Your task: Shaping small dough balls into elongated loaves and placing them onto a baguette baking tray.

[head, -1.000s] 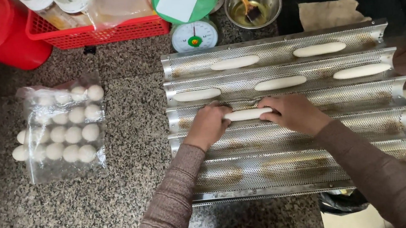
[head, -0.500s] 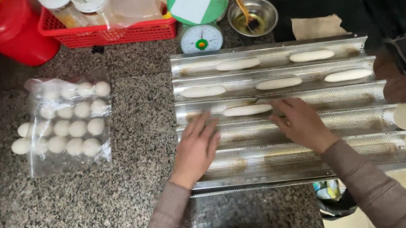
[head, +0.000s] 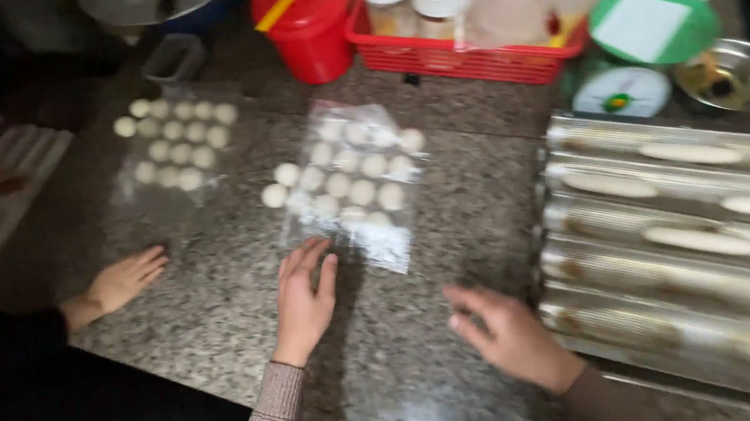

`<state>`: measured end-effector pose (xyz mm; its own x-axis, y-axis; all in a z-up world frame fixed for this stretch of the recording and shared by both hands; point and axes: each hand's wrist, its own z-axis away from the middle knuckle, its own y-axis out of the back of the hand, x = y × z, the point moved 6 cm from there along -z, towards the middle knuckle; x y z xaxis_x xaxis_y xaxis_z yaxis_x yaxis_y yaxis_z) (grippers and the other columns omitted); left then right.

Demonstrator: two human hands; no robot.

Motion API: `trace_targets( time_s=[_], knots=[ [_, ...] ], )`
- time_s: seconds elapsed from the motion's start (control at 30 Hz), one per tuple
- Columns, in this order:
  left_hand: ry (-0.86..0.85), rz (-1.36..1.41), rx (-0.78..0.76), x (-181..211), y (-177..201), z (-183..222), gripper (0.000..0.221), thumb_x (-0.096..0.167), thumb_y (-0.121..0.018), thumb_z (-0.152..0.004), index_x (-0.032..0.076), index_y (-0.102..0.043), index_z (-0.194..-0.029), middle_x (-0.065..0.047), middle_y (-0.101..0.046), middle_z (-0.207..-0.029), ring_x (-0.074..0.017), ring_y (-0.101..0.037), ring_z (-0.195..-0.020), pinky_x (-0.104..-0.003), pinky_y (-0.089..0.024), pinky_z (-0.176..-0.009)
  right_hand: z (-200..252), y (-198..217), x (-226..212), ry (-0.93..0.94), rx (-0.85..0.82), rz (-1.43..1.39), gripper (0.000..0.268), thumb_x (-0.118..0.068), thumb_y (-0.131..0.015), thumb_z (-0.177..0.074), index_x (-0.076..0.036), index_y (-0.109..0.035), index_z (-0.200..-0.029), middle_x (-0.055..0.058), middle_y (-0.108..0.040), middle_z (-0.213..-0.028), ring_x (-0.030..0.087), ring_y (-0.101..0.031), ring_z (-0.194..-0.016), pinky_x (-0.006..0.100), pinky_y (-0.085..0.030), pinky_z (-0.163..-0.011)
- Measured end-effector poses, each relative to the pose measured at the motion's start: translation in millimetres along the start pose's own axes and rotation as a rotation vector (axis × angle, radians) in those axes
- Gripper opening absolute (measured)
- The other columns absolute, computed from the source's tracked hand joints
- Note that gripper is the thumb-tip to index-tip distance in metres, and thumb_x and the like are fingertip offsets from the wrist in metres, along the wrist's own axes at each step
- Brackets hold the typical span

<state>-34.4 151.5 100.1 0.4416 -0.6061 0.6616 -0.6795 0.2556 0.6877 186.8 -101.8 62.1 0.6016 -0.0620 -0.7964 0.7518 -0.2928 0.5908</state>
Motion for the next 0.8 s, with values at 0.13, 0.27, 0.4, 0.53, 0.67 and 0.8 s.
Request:
trace_targets(
  time_s=[0.13,0.27,0.4,0.53,0.67,0.8],
  knots=[
    [0.093,-0.026,-0.046,-84,26,-37,0.047,0.041,-0.058,-0.115,0.010,-0.079,-0.144,-0.013,-0.074,-0.150,-0.0365,-0.064,-0.142,-0.051,-0.044,-0.122,-8,-110,50,-0.174,-0.498,0.277,0.075,-0.054,-0.060,-0.114,-0.016,-0.040,-0.176,0.010,-0.041,-0.181,0.033,-0.032,-0.168,0.056,-0.027,-0.132],
    [0.192,-0.012,-0.144,-139,23,-101,0.044,0.035,-0.056,-0.116,0.009,-0.076,-0.146,-0.013,-0.070,-0.157,-0.0367,-0.056,-0.150,-0.060,-0.036,-0.130,4,-132,50,-0.287,-0.663,0.562,0.111,-0.080,-0.057,-0.114,-0.023,0.004,-0.186,0.001,0.017,-0.194,0.035,0.017,-0.176,0.064,0.000,-0.137],
    [0.444,-0.001,-0.256,-186,-1,-176,0.044,0.039,-0.053,-0.119,0.014,-0.078,-0.145,-0.014,-0.081,-0.136,-0.0343,-0.075,-0.124,-0.053,-0.059,-0.115,-1,-124,36,-0.469,-0.791,0.532,0.121,-0.084,-0.062,-0.114,-0.027,0.017,-0.185,-0.005,0.027,-0.193,0.027,0.028,-0.177,0.055,0.008,-0.141],
    [0.375,-0.370,-0.189,-287,-76,-231,0.060,0.045,-0.045,-0.116,0.006,-0.089,-0.106,-0.028,-0.083,-0.103,-0.0529,-0.077,-0.103,-0.065,-0.057,-0.096,3,-131,51,-0.476,-0.812,0.564,0.125,-0.085,-0.063,-0.112,-0.024,0.018,-0.185,0.000,0.029,-0.194,0.031,0.030,-0.176,0.062,0.010,-0.139],
    [0.583,-0.382,-0.269,-252,-81,-230,0.058,0.045,-0.045,-0.117,-0.002,-0.079,-0.125,-0.024,-0.058,-0.155,-0.0446,-0.053,-0.142,-0.065,-0.057,-0.105,2,-129,48,-0.469,-0.727,0.488,0.127,-0.083,-0.074,-0.111,-0.028,0.013,-0.185,-0.001,0.024,-0.194,0.030,0.026,-0.176,0.060,0.009,-0.138],
    [0.760,0.044,-0.233,-224,-70,-220,0.033,0.038,-0.076,-0.108,0.016,-0.070,-0.133,-0.019,-0.059,-0.148,-0.0401,-0.054,-0.145,-0.064,-0.045,-0.121,1,-129,43,-0.501,-0.735,0.494,0.128,-0.080,-0.078,-0.110,-0.029,0.012,-0.185,-0.002,0.023,-0.194,0.030,0.026,-0.177,0.058,0.010,-0.139]
  ],
)
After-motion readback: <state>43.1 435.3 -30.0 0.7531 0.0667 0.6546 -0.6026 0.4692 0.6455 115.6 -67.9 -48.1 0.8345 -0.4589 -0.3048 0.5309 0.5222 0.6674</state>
